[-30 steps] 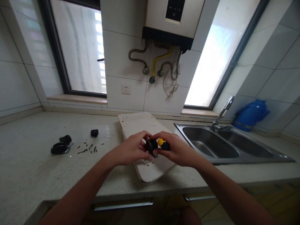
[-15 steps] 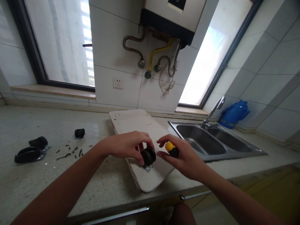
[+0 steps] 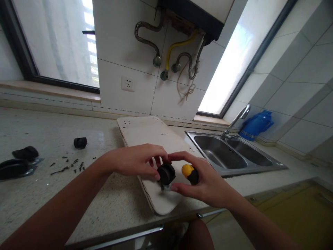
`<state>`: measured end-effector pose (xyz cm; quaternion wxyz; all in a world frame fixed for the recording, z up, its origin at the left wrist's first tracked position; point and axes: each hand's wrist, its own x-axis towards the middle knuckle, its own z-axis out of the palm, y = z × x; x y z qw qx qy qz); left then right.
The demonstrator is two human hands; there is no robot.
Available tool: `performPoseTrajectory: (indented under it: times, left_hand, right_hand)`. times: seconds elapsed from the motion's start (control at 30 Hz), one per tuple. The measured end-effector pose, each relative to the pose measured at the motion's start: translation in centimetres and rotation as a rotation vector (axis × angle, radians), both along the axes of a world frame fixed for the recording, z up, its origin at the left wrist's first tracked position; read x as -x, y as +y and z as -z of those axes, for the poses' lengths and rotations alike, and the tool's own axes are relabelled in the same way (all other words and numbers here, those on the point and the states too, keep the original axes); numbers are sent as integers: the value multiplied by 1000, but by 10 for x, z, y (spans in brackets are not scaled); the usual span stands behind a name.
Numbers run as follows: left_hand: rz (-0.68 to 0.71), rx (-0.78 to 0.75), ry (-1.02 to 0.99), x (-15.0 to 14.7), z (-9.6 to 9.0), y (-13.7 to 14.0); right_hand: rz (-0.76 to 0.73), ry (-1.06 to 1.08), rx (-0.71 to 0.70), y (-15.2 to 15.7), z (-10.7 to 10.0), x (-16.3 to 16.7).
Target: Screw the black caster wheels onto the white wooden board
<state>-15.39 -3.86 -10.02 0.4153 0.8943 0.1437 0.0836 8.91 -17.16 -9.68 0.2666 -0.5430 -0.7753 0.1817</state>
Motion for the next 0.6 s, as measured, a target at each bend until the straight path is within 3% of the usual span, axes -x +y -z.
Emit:
performPoseTrajectory:
  times: [0.13, 0.23, 0.33, 0.4, 0.47, 0.6]
  left_hand:
    - [-211, -137, -25, 12, 6, -25]
    - [-367, -77, -96, 28, 11, -39]
    - [-568, -80, -96, 54, 20, -33]
    - [-830, -240, 7, 79, 29, -22]
    - [-1150, -407, 247, 108, 43, -12]
    - [-1385, -440, 456, 158, 80, -10]
  right_hand:
    - [-6, -93, 12, 10, -1, 8]
    - [-39, -167, 17, 18, 0, 9]
    - [-97, -207, 14, 23, -2, 7]
    - [-132, -246, 45, 28, -4, 6]
    - [-172, -287, 86, 33, -7, 3]
    - [-254, -326, 90, 43, -11, 1]
